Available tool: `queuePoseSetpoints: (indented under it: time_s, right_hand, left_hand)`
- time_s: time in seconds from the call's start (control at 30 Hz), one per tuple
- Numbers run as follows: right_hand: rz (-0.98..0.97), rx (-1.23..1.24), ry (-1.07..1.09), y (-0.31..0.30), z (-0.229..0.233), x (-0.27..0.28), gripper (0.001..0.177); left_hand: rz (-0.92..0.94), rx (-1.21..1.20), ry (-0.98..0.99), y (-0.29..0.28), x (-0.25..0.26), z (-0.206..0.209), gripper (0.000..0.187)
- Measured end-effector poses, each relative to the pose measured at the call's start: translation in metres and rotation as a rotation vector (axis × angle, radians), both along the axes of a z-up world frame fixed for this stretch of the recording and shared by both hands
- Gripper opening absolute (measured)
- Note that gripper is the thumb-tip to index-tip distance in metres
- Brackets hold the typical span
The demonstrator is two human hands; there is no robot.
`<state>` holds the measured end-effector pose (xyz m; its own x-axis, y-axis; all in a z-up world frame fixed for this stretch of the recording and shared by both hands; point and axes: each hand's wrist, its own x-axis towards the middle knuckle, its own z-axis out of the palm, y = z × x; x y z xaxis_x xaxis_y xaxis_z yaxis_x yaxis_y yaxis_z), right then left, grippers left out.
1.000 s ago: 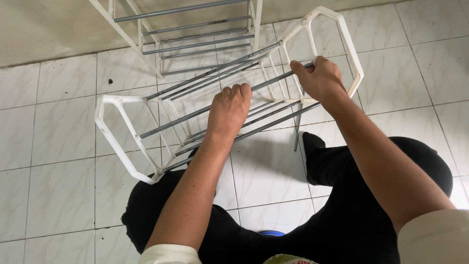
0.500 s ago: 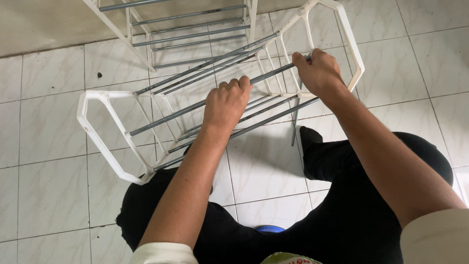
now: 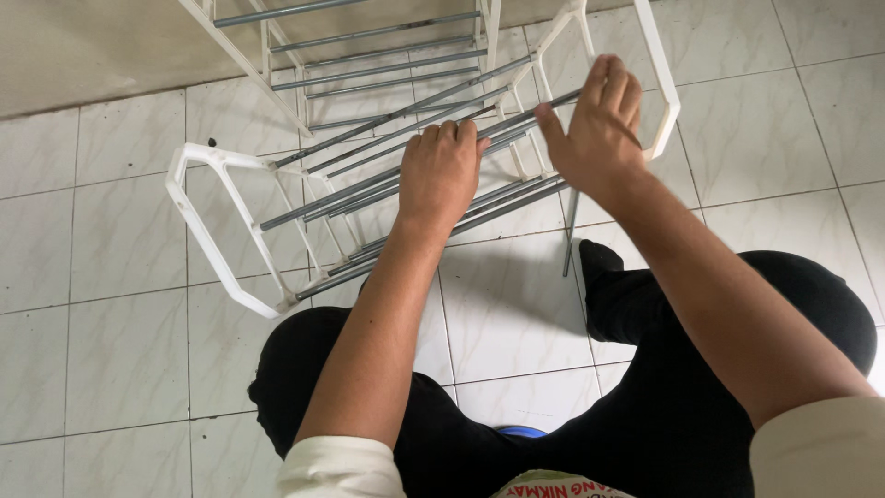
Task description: The person assembles a white plastic drying rack by inserting metal rods into slots on the side frames. They sit on the floor, pick up rods from a pile, and slide them into place one by one until the rack is fully assembled.
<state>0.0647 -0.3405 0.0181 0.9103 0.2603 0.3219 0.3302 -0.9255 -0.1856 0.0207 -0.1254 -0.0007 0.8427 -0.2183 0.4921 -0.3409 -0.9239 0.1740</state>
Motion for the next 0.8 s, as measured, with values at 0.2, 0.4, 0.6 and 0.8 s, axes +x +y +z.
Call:
queuePoseSetpoints:
  time_s: [0.2,0.4,0.6,0.8]
  right_hand:
    - [0.352,-0.148,0.002,0.011,0.022,-0.041,0.044]
    - [0.521,-0.264,-0.277,0.004,0.029,-0.046,0.027]
    - [0.449,-0.221,-0.379,0.004,0.013,-0.034,0.028]
    - [0.428,-0.23,-0.396,0.006,0.015,-0.03,0.03]
  left_hand:
    - [0.001,-0.134,-0.018,0.014,0.006,0.014,0.022]
    - [-0.09,-0.111,-0.121,0.014,-0.002,0.023,0.057]
    - [-0.103,0.09,-0.12,0.006,-0.017,0.018,0.046]
    - [-0.041,0.103,0.258,0.012,-0.02,0.011,0.041]
